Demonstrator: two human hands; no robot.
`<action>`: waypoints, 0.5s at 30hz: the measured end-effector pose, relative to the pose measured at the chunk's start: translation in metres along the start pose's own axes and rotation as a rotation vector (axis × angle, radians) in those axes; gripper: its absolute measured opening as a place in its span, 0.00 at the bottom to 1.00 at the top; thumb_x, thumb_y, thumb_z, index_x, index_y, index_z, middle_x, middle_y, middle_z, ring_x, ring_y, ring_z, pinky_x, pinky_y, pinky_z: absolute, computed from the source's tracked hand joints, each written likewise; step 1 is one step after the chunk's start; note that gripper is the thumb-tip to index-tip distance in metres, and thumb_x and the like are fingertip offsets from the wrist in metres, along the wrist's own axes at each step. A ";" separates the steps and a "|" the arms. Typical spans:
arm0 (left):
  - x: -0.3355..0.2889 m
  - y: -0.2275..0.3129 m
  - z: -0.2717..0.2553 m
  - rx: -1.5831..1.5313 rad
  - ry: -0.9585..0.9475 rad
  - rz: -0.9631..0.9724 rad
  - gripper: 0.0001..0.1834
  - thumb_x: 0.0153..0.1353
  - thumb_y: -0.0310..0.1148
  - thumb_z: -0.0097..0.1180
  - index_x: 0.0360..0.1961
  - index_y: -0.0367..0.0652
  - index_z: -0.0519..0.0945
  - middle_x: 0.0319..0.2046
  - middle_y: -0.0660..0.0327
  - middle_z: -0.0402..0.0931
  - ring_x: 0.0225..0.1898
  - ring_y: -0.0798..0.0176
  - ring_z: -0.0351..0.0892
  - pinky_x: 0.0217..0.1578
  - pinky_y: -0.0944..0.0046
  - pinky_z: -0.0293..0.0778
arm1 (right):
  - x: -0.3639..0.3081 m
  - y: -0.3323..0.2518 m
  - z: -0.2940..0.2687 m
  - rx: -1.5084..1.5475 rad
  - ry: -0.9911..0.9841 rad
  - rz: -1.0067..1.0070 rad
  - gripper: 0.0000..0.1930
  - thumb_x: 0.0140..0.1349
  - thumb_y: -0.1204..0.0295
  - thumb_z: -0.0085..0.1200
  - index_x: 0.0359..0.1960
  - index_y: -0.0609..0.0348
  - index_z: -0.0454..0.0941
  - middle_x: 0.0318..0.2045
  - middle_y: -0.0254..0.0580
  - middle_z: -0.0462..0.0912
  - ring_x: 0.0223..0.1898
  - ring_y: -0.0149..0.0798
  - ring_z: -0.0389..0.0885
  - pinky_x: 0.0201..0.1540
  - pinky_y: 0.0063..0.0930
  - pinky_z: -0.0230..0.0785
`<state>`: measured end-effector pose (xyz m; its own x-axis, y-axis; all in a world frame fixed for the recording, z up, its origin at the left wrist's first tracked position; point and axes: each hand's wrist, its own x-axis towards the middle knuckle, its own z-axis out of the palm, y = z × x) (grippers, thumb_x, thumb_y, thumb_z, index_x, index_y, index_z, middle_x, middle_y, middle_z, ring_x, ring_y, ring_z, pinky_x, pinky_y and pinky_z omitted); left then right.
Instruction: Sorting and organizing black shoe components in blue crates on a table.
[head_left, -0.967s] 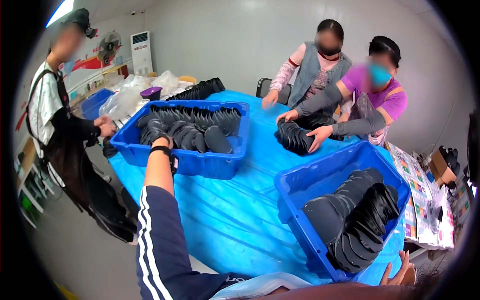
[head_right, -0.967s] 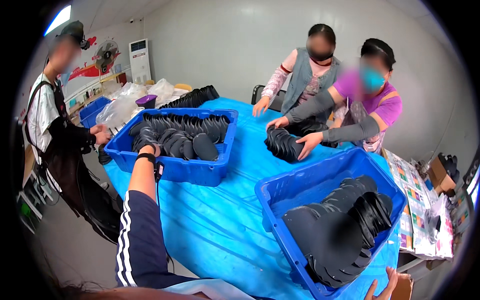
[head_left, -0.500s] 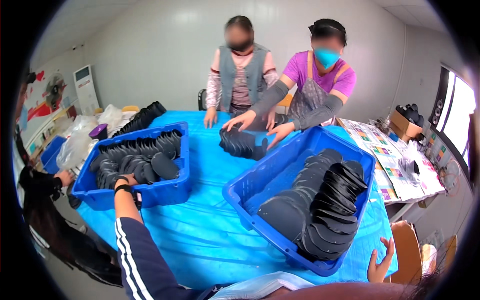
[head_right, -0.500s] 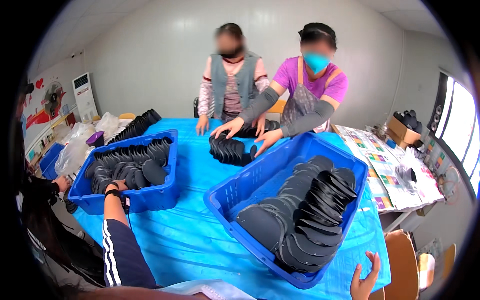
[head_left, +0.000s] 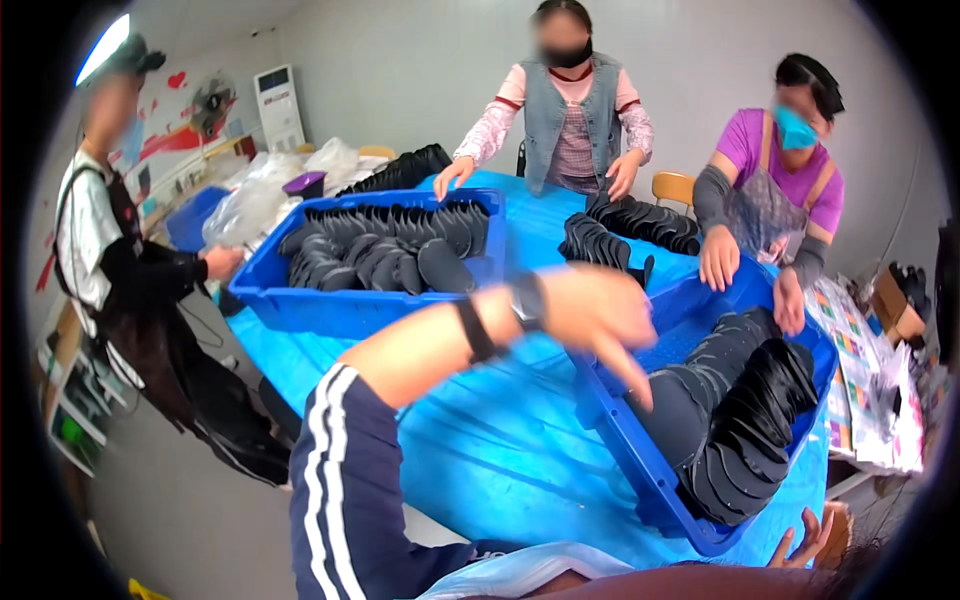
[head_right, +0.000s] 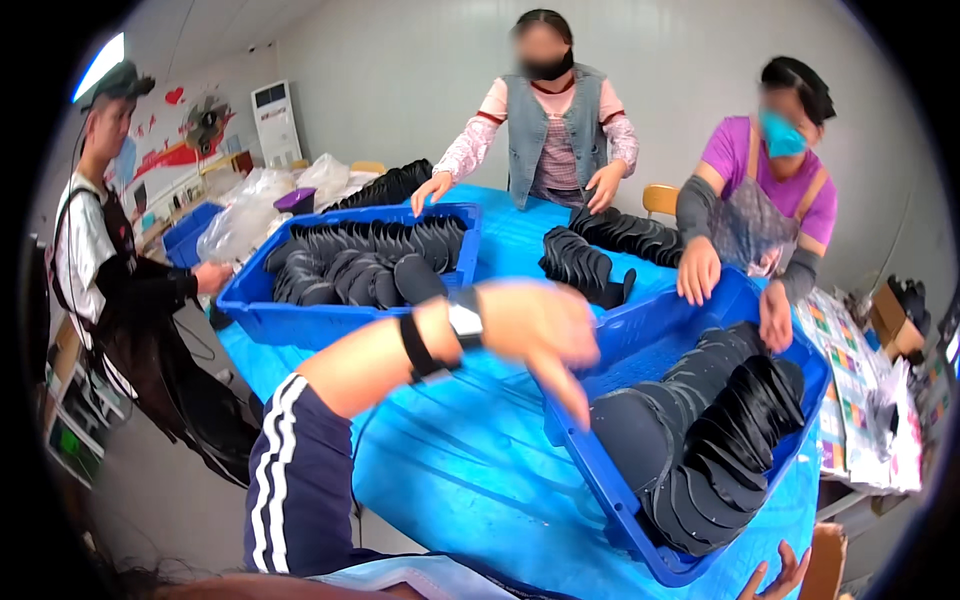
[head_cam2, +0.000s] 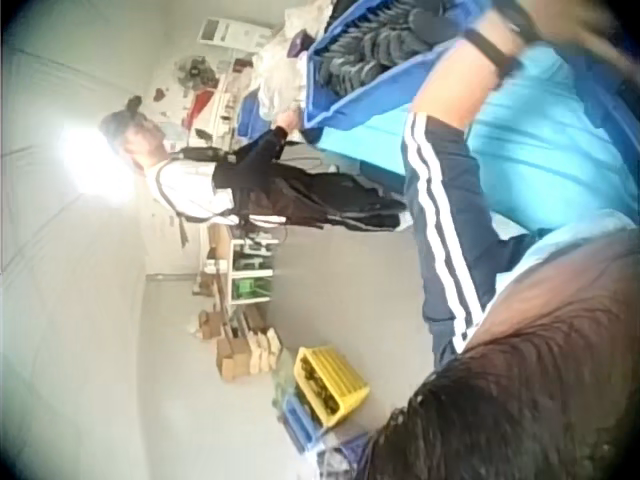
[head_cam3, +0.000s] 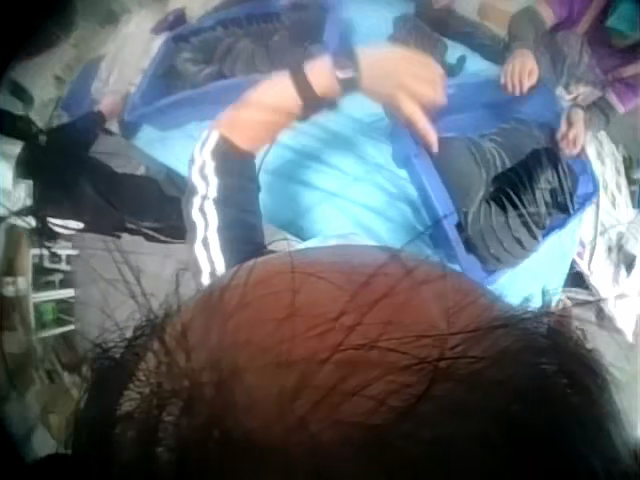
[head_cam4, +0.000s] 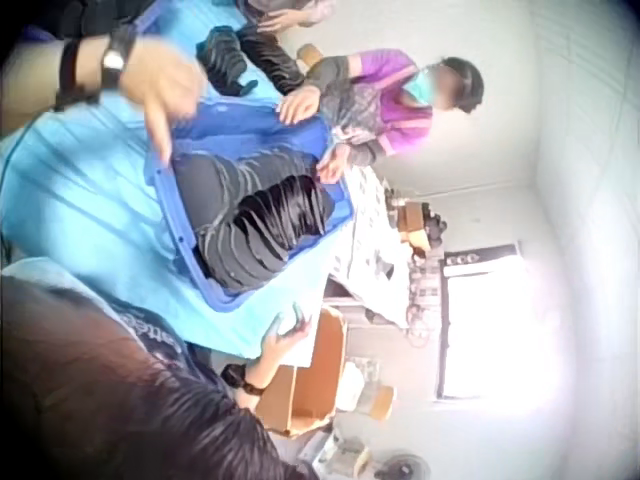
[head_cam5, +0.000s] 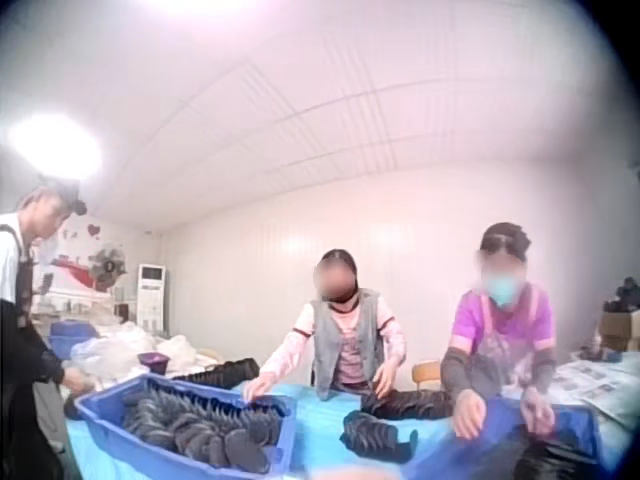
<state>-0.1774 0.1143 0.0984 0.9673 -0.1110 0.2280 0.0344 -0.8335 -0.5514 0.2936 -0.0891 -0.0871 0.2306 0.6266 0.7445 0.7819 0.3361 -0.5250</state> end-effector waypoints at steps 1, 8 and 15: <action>-0.002 0.012 -0.008 0.011 -0.007 -0.026 0.16 0.51 0.41 0.53 0.40 0.46 0.76 0.24 0.56 0.72 0.24 0.59 0.72 0.26 0.64 0.70 | 0.006 0.005 0.001 -0.015 -0.014 -0.063 0.30 0.59 0.78 0.41 0.63 0.61 0.44 0.49 0.50 0.66 0.53 0.42 0.64 0.59 0.35 0.48; -0.221 -0.028 -0.006 0.189 -0.183 -1.633 0.20 0.50 0.30 0.46 0.47 0.49 0.74 0.34 0.51 0.77 0.38 0.53 0.77 0.39 0.56 0.71 | 0.009 -0.032 0.037 0.047 -0.079 -0.108 0.33 0.56 0.79 0.45 0.62 0.61 0.45 0.47 0.49 0.68 0.51 0.41 0.65 0.58 0.34 0.48; -0.465 0.067 0.021 -0.201 -1.179 -2.283 0.21 0.58 0.38 0.43 0.52 0.46 0.71 0.55 0.52 0.64 0.57 0.51 0.62 0.56 0.53 0.60 | 0.016 -0.008 0.041 0.175 -0.086 -0.075 0.34 0.53 0.80 0.45 0.62 0.62 0.46 0.40 0.47 0.71 0.42 0.38 0.69 0.51 0.31 0.57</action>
<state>-0.6196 0.1215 -0.0620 -0.7269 0.6342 -0.2634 0.6836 0.7046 -0.1902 0.2672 -0.0526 -0.0880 0.1190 0.6507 0.7500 0.6811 0.4961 -0.5385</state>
